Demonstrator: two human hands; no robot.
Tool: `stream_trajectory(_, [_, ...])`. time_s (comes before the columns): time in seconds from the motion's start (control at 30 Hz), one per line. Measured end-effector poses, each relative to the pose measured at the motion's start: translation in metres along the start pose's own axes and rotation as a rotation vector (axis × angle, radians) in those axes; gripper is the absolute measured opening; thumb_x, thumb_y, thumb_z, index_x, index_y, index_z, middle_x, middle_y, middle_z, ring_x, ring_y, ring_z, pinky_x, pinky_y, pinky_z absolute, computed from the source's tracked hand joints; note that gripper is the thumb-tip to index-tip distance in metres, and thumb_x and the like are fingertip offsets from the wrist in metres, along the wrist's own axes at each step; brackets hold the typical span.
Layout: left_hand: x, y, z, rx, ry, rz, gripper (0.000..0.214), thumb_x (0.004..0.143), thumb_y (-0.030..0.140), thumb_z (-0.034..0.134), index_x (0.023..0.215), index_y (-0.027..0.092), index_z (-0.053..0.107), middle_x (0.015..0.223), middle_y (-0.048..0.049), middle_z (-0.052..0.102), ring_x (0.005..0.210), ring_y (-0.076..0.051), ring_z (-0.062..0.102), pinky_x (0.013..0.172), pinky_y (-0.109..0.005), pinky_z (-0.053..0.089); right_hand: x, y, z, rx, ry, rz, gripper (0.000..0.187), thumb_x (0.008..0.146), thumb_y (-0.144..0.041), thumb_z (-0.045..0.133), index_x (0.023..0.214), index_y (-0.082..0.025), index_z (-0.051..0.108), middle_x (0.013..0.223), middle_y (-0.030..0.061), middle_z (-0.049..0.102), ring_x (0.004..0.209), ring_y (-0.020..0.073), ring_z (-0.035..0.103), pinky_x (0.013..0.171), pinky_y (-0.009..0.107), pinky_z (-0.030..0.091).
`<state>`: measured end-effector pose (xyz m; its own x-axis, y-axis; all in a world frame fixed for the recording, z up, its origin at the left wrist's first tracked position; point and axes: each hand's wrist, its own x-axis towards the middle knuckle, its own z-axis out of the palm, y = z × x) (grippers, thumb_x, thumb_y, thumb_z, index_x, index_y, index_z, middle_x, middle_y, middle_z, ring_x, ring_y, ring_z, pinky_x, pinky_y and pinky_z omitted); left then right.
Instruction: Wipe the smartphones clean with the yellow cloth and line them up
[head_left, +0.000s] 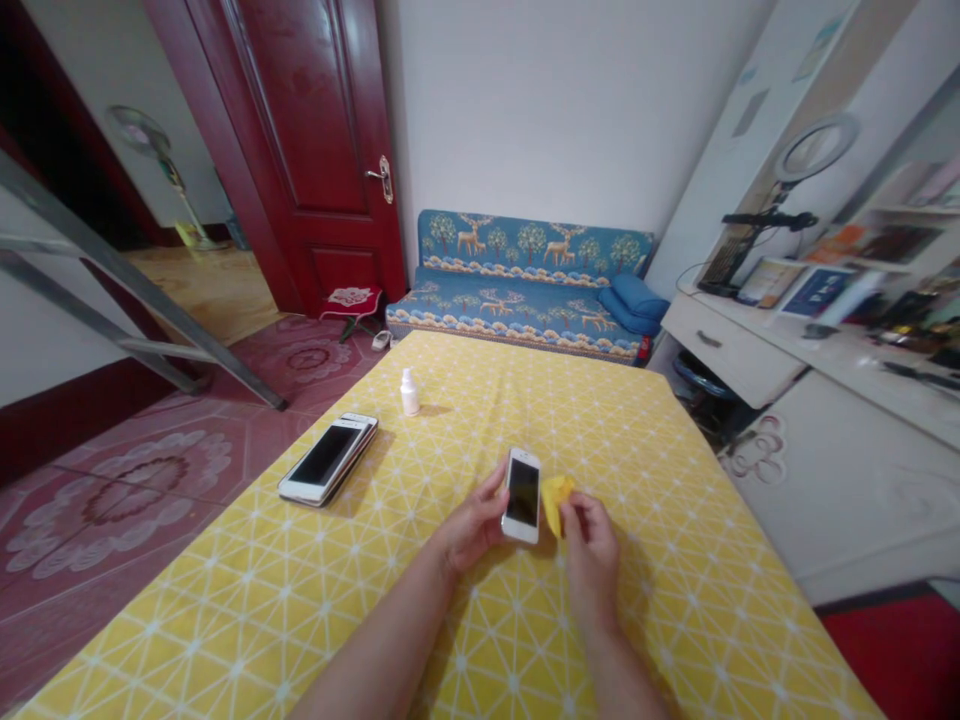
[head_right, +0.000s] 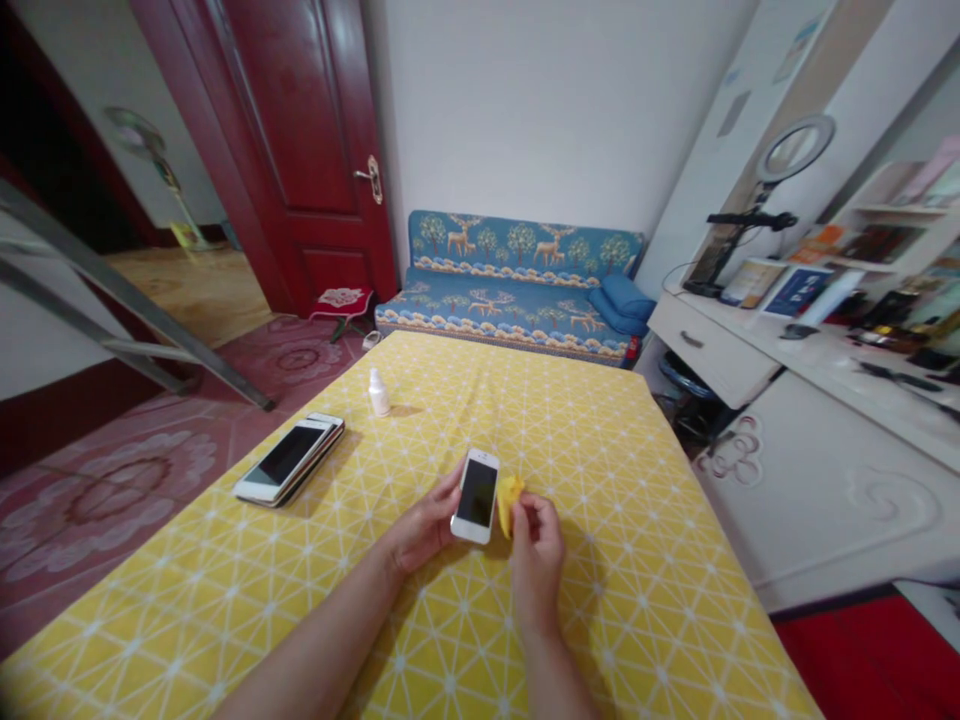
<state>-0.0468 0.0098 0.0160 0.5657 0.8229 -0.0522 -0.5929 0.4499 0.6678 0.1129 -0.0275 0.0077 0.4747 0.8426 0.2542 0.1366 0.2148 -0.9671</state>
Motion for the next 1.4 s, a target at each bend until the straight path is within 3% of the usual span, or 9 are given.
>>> stream_trajectory(0.13, [0.0, -0.001, 0.002, -0.014, 0.059, 0.029, 0.079, 0.079, 0.022, 0.07, 0.146, 0.033, 0.029, 0.118, -0.0086, 0.066, 0.088, -0.017, 0.067, 0.076, -0.028, 0.051, -0.02, -0.015, 0.014, -0.146, -0.344, -0.384, 0.011, 0.087, -0.024, 0.056, 0.091, -0.022, 0.067, 0.094, 0.0052, 0.062, 0.091, 0.0189, 0.059, 0.081, 0.032, 0.049])
stream_trajectory(0.27, [0.0, -0.001, 0.004, -0.034, 0.074, 0.057, 0.074, 0.082, 0.029, 0.067, 0.146, 0.032, 0.03, 0.109, -0.0069, 0.068, 0.081, -0.015, 0.066, 0.072, -0.024, 0.051, -0.022, -0.01, 0.016, -0.229, -0.421, -0.544, 0.025, 0.09, -0.016, 0.053, 0.109, -0.026, 0.067, 0.099, 0.0055, 0.059, 0.095, 0.018, 0.057, 0.083, 0.032, 0.049])
stream_trajectory(0.43, [-0.001, -0.003, 0.0, -0.003, 0.04, 0.02, 0.074, 0.082, 0.03, 0.068, 0.146, 0.031, 0.032, 0.11, -0.0079, 0.068, 0.081, -0.016, 0.066, 0.069, -0.024, 0.05, -0.014, -0.003, 0.01, -0.227, -0.353, -0.527, 0.03, 0.088, -0.022, 0.06, 0.117, -0.029, 0.065, 0.1, 0.0054, 0.057, 0.094, 0.0189, 0.058, 0.08, 0.033, 0.052])
stream_trajectory(0.67, [-0.007, -0.003, -0.003, 0.054, -0.046, -0.074, 0.06, 0.084, 0.038, 0.064, 0.14, 0.035, 0.042, 0.125, -0.0094, 0.06, 0.092, -0.02, 0.066, 0.079, -0.036, 0.053, -0.008, -0.008, 0.008, -0.209, -0.249, -0.449, 0.019, 0.088, -0.024, 0.058, 0.104, -0.024, 0.069, 0.097, 0.0057, 0.058, 0.092, 0.0185, 0.058, 0.078, 0.033, 0.052])
stream_trajectory(0.83, [-0.009, -0.002, 0.009, 0.2, -0.108, -0.114, 0.057, 0.082, 0.037, 0.067, 0.135, 0.027, 0.051, 0.118, -0.0116, 0.062, 0.092, -0.02, 0.064, 0.069, -0.027, 0.053, 0.001, -0.003, 0.004, -0.2, -0.09, -0.342, 0.015, 0.089, -0.027, 0.056, 0.1, -0.021, 0.064, 0.1, 0.0067, 0.06, 0.094, 0.0196, 0.058, 0.083, 0.037, 0.05])
stream_trajectory(0.93, [-0.01, 0.0, 0.017, 0.324, -0.148, -0.167, 0.064, 0.079, 0.036, 0.069, 0.138, 0.029, 0.047, 0.105, -0.0094, 0.064, 0.079, -0.017, 0.063, 0.057, -0.024, 0.053, 0.005, -0.002, 0.002, -0.167, -0.01, -0.307, 0.019, 0.09, -0.03, 0.053, 0.103, -0.019, 0.062, 0.104, 0.008, 0.06, 0.096, 0.0202, 0.057, 0.085, 0.039, 0.049])
stream_trajectory(1.03, [-0.011, 0.0, 0.022, 0.428, -0.197, -0.179, 0.069, 0.078, 0.039, 0.07, 0.141, 0.03, 0.043, 0.09, -0.0063, 0.064, 0.065, -0.013, 0.058, 0.05, -0.022, 0.05, 0.005, -0.006, 0.001, -0.14, -0.044, -0.331, 0.023, 0.092, -0.029, 0.049, 0.106, -0.02, 0.064, 0.108, 0.0091, 0.059, 0.102, 0.0214, 0.056, 0.089, 0.04, 0.048])
stream_trajectory(1.2, [-0.01, -0.006, 0.019, 0.403, -0.173, -0.13, 0.058, 0.079, 0.047, 0.066, 0.132, 0.024, 0.055, 0.081, -0.0062, 0.062, 0.059, -0.012, 0.057, 0.05, -0.024, 0.052, -0.001, -0.014, 0.003, -0.155, -0.097, -0.398, 0.019, 0.091, -0.027, 0.053, 0.097, -0.022, 0.069, 0.107, 0.0078, 0.054, 0.102, 0.0208, 0.056, 0.086, 0.038, 0.05])
stream_trajectory(1.4, [-0.006, -0.009, 0.013, 0.173, 0.031, -0.14, 0.067, 0.079, 0.033, 0.07, 0.14, 0.032, 0.042, 0.103, -0.0101, 0.067, 0.071, -0.016, 0.066, 0.06, -0.029, 0.056, -0.015, -0.016, 0.013, -0.145, -0.202, -0.44, 0.016, 0.09, -0.021, 0.053, 0.096, -0.023, 0.067, 0.099, 0.0065, 0.056, 0.093, 0.0187, 0.058, 0.081, 0.034, 0.051])
